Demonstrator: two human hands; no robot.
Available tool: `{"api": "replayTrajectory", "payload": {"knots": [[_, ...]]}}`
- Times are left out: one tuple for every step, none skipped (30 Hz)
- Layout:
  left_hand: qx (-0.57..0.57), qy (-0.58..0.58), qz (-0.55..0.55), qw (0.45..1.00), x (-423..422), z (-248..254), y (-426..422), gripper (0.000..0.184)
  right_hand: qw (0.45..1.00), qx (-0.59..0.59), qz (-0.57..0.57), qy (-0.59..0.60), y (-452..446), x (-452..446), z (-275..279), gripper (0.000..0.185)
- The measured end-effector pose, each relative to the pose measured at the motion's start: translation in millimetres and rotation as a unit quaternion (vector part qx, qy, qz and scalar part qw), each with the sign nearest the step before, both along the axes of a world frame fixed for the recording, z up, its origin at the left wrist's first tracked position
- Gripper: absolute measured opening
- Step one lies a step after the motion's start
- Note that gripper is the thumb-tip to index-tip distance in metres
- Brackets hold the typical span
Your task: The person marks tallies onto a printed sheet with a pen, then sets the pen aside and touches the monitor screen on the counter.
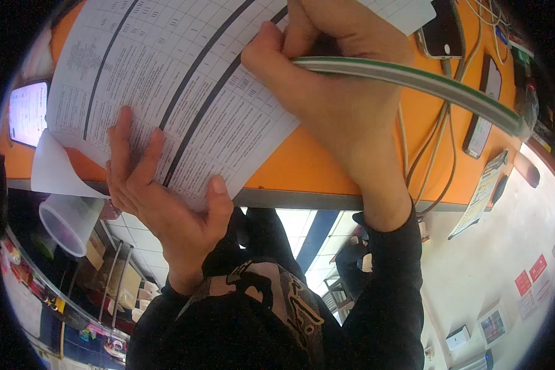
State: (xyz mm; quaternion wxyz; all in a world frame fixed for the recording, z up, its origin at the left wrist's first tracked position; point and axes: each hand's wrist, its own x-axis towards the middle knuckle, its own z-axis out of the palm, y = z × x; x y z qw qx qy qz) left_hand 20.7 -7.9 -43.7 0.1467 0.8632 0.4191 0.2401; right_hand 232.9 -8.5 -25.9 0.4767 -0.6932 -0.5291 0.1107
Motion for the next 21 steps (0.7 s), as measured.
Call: {"api": "replayTrajectory", "payload": {"knots": [[0.001, 0.001, 0.001, 1.0, 1, -1, 0, 0.057, 1.0, 0.008, 0.009, -0.002, 0, 1, -1, 0.032], [0.004, 0.0, 0.001, 1.0, 1, -2, 0, 0.057, 1.0, 0.016, 0.018, -0.005, 0, 2, -2, 0.032], [0.008, -0.002, 0.0, 1.0, 1, -3, 0, 0.057, 1.0, 0.018, 0.019, 0.005, 0, 2, -2, 0.032], [0.007, -0.002, -0.001, 1.0, 1, -3, 0, 0.057, 1.0, 0.018, 0.019, 0.009, 0, 2, -2, 0.033], [0.008, -0.002, -0.004, 1.0, 0, -3, 0, 0.057, 1.0, 0.018, 0.019, 0.014, -1, 1, -2, 0.033], [0.009, -0.002, -0.006, 1.0, -1, -3, 1, 0.057, 0.999, 0.017, 0.004, 0.043, -1, 0, -3, 0.033], [0.009, -0.002, -0.007, 1.0, -1, -3, 1, 0.057, 0.998, 0.017, -0.003, 0.058, 0, -2, 0, 0.032], [0.013, 0.001, -0.005, 1.0, -1, -3, 1, 0.057, 0.997, 0.016, -0.01, 0.072, 0, -3, 2, 0.032], [0.016, 0.003, -0.003, 1.0, -1, -3, 1, 0.057, 0.996, -0.025, -0.036, 0.077, 1, -4, 12, 0.032], [0.017, 0.002, -0.002, 1.0, -1, -3, 1, 0.057, 0.995, -0.045, -0.048, 0.08, 1, -5, 13, 0.031], [0.014, 0.003, -0.001, 1.0, -1, -2, 0, 0.058, 0.993, -0.065, -0.06, 0.082, 2, -5, 14, 0.031], [0.011, 0.004, -0.001, 1.0, -1, -2, 0, 0.058, 0.992, -0.041, -0.058, 0.106, 2, -6, 8, 0.031], [0.011, 0.005, -0.001, 1.0, -1, -2, 1, 0.058, 0.991, -0.029, -0.058, 0.118, 2, -7, 7, 0.031], [0.015, 0.004, 0.0, 1.0, -1, -3, 1, 0.058, 0.99, -0.016, -0.058, 0.129, 3, -9, 6, 0.03], [0.018, 0.003, 0.0, 1.0, 0, -3, 0, 0.057, 0.997, -0.018, -0.055, 0.058, 4, -12, 11, 0.03], [0.018, 0.003, -0.001, 1.0, 0, -3, 0, 0.057, 0.998, -0.019, -0.053, 0.023, 5, -12, 11, 0.03], [0.015, 0.006, 0.002, 1.0, 0, -2, 0, 0.057, 0.998, -0.02, -0.052, -0.013, 5, -13, 12, 0.03], [0.012, 0.011, 0.005, 1.0, 0, -1, 0, 0.057, 0.999, -0.003, -0.031, -0.022, 4, -10, 10, 0.029], [0.013, 0.011, 0.005, 1.0, -1, -2, 0, 0.057, 0.999, 0.007, -0.019, -0.026, 4, -8, 9, 0.029], [0.013, 0.004, 0.002, 1.0, -1, -3, 0, 0.057, 0.999, 0.016, -0.007, -0.03, 3, -6, 9, 0.029], [0.012, -0.003, -0.002, 1.0, -1, -4, 0, 0.057, 0.999, 0.011, 0.016, -0.029, 2, -3, 10, 0.028]]}}
